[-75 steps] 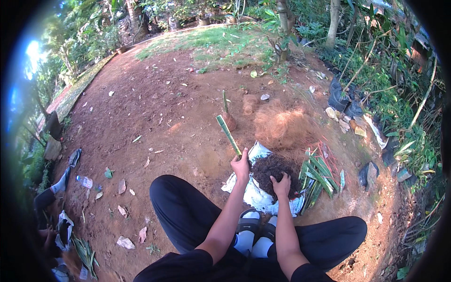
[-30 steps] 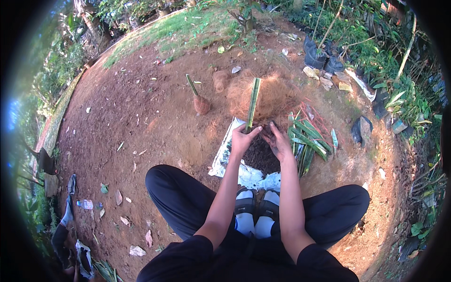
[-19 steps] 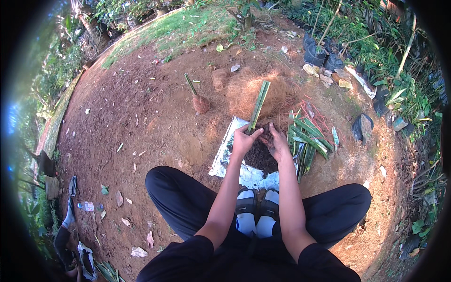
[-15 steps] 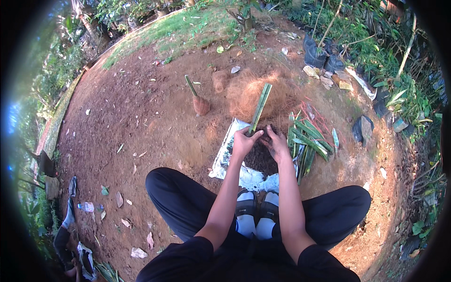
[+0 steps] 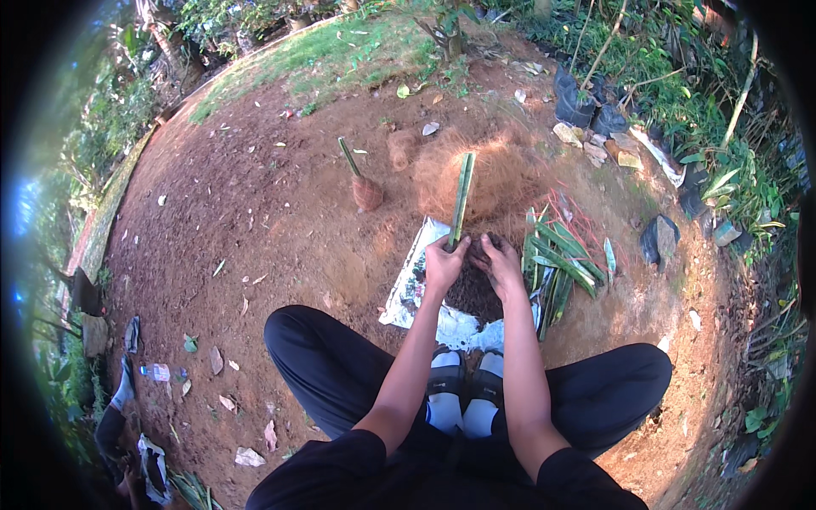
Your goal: The person sits on the ground and packs soil around a green plant cutting placed in a white bag. They repeatedly add soil and press it down by hand to secure the cutting.
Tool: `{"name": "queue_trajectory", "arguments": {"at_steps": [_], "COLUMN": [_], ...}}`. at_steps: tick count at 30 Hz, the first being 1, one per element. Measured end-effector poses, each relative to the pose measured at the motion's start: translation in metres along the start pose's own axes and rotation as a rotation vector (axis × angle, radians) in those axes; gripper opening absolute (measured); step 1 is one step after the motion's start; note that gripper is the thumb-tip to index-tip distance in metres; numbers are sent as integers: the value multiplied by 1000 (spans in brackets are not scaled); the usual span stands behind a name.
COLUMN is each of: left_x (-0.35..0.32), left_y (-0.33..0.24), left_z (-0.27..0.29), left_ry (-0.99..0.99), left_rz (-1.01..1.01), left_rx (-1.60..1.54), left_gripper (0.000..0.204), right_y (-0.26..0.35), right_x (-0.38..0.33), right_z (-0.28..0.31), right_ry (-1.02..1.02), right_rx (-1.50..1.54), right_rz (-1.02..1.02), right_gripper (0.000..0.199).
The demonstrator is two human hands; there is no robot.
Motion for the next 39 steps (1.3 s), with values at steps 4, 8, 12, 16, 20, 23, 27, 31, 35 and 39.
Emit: {"name": "queue_trajectory", "arguments": {"at_steps": [4, 8, 12, 16, 20, 23, 27, 31, 35, 39], "left_x": [4, 3, 0, 1, 3, -1, 0, -1, -4, -5], "left_y": [-3, -7, -6, -1, 3, 5, 4, 0, -2, -1], "left_z": [11, 12, 6, 2, 1, 3, 4, 1, -2, -2], "left_ry": [-110, -92, -46, 18, 19, 12, 48, 102, 111, 94], "left_rz": [7, 18, 65, 66, -4, -37, -21, 8, 8, 6], "left_rx": [45, -22, -36, 34, 18, 30, 0, 16, 40, 107], "left_gripper": [23, 21, 23, 26, 26, 26, 27, 32, 35, 35], "right_y": [5, 6, 5, 4, 6, 6, 9, 9, 9, 8], "right_x": [-1, 3, 3, 1, -1, -5, -5, -4, -5, -7], "right_z": [6, 10, 11, 11, 10, 10, 9, 11, 8, 3], "right_ry": [-52, -30, -7, -8, -12, -31, -23, -41, -9, -1], "right_rx": [21, 93, 62, 36, 27, 14, -11, -23, -32, -35], "right_rz": [-3, -60, -66, -70, -42, -18, 8, -20, 24, 35], "right_gripper": [34, 34, 37, 36, 36, 34, 29, 28, 28, 32]}}
Point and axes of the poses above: each hand's wrist, its own x-axis towards the middle knuckle, its own z-axis out of the back of the hand, y = z × x, the point moved 4 cm from there along x, towards the middle knuckle, and after that the axes turned 2 degrees about -x, right-handed, at the moved point
